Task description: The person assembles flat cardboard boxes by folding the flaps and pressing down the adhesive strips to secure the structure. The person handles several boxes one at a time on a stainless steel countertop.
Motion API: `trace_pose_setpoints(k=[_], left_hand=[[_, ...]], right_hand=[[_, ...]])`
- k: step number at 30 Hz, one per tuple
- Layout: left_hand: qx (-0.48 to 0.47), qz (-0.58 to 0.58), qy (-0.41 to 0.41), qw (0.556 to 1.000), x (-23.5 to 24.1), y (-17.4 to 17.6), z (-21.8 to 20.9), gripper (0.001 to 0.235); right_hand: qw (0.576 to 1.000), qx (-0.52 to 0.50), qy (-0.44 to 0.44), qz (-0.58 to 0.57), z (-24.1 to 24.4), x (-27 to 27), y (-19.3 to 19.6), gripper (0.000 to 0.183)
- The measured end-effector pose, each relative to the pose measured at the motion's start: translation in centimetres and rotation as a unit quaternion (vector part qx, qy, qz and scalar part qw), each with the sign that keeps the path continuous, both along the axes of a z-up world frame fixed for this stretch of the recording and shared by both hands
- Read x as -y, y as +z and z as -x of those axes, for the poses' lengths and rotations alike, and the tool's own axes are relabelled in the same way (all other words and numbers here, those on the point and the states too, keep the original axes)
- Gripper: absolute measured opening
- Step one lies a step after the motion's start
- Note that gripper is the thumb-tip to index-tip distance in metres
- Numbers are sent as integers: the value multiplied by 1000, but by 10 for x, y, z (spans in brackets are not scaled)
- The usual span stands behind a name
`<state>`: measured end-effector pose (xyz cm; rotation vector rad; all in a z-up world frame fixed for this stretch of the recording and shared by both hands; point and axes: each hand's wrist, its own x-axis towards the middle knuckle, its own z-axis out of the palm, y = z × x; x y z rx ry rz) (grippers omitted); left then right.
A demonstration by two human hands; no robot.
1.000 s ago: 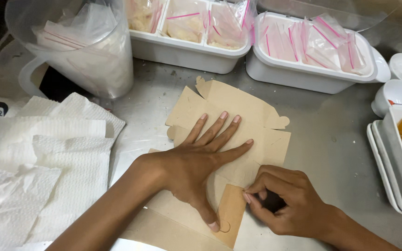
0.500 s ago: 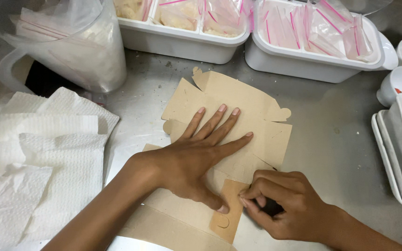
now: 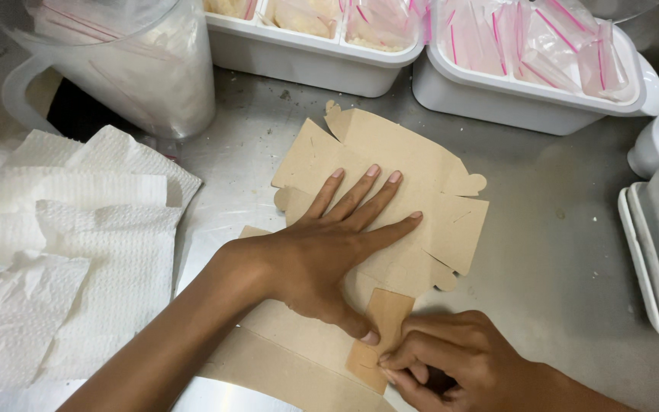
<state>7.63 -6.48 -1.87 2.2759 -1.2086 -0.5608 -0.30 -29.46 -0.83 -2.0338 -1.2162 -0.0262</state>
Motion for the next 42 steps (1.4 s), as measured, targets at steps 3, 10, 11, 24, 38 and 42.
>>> trace_pose_setpoints(k=[3,10,11,24,38,42], left_hand=[[-5,0,1,1000,-1,1,0,137],[1,3,-2,1000,0,-2,-1,136],[3,3,-3,1000,-1,-2,-1,136],[-5,-2,-2,1000,0,0,-1,141],[24,20,0,1000,0,-6,1,142],[2,-1,5,1000,2,-3,1,141]], right_hand=[[1000,-12,14,3,1,-2,1,16],[998,-22,39,-35,0,-3,-2,13],[998,-20,39,-34,-2,-3,2,13],[993,57,-106,18,-34,14,4,14],[997,66,-31,36,-19,4,11,15],[998,38,-41,20,-8,0,9,18]])
